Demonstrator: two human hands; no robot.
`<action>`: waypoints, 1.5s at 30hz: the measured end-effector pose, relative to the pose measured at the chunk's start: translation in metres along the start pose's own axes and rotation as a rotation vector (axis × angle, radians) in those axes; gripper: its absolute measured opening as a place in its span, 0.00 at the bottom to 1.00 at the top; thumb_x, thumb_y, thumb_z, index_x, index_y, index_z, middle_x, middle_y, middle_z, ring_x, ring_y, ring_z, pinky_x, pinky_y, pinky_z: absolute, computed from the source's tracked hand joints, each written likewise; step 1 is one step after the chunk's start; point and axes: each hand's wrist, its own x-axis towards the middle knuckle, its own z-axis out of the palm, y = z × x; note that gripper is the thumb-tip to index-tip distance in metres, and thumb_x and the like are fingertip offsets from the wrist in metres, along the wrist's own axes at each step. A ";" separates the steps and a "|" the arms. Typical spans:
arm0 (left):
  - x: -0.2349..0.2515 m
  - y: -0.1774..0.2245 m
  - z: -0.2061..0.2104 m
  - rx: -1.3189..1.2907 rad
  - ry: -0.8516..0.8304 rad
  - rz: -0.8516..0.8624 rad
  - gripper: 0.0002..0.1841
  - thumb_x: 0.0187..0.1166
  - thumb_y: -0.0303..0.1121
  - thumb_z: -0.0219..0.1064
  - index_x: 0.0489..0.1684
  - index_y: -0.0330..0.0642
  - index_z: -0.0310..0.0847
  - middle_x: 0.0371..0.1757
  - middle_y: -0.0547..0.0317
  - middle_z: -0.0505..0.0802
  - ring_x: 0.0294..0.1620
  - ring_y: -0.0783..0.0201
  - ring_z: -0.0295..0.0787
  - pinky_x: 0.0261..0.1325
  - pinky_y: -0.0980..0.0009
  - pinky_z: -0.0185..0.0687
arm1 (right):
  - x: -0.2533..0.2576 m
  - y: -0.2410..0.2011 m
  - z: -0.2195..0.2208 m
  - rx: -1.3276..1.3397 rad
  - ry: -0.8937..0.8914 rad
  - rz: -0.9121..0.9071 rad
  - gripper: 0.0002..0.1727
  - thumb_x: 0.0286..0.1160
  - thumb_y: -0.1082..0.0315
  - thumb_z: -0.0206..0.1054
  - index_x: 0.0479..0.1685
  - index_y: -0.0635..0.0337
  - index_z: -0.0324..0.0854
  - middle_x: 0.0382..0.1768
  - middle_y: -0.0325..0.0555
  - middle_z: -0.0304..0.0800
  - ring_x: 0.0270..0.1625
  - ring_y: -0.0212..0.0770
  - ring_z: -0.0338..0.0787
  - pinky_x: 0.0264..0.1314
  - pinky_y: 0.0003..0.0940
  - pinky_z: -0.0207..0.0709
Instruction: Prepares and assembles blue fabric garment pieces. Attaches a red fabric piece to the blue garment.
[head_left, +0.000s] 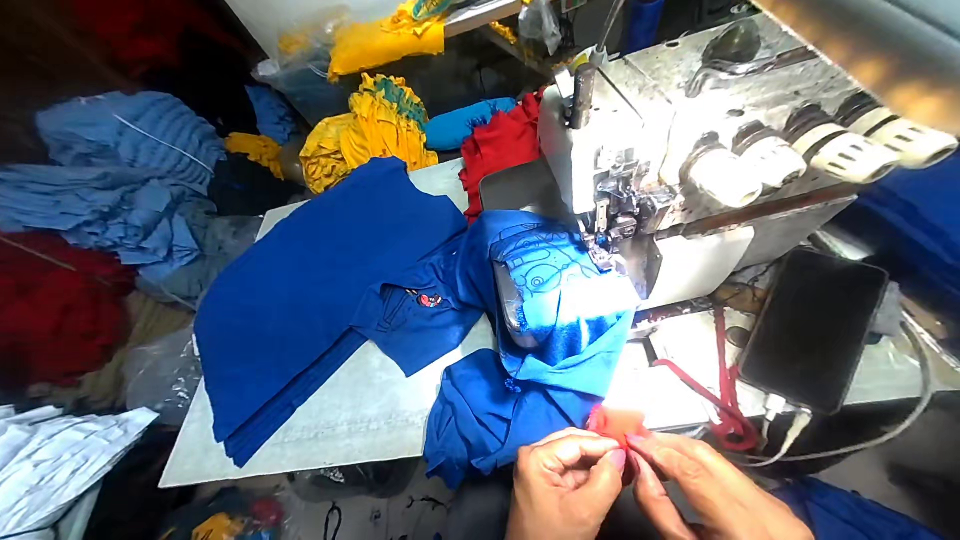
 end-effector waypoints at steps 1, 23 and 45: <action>0.000 -0.004 -0.001 0.000 -0.008 0.015 0.04 0.71 0.18 0.70 0.34 0.27 0.92 0.39 0.52 0.96 0.39 0.75 0.94 0.44 0.80 0.91 | -0.001 0.001 0.001 0.010 0.005 0.000 0.09 0.77 0.71 0.67 0.41 0.67 0.91 0.38 0.53 0.94 0.45 0.36 0.92 0.55 0.19 0.82; 0.019 -0.019 -0.034 0.464 0.133 0.390 0.08 0.76 0.25 0.65 0.39 0.30 0.90 0.41 0.54 0.94 0.35 0.80 0.88 0.40 0.86 0.86 | 0.017 0.020 -0.021 0.650 -0.028 0.423 0.05 0.89 0.72 0.56 0.48 0.59 0.77 0.34 0.32 0.92 0.34 0.30 0.95 0.40 0.31 0.94; -0.007 0.000 -0.030 0.417 -0.061 0.418 0.19 0.89 0.38 0.60 0.31 0.35 0.90 0.35 0.54 0.93 0.42 0.73 0.91 0.50 0.79 0.87 | 0.031 -0.003 -0.017 0.144 -0.121 0.079 0.12 0.84 0.69 0.58 0.45 0.68 0.85 0.33 0.50 0.91 0.34 0.28 0.87 0.39 0.18 0.80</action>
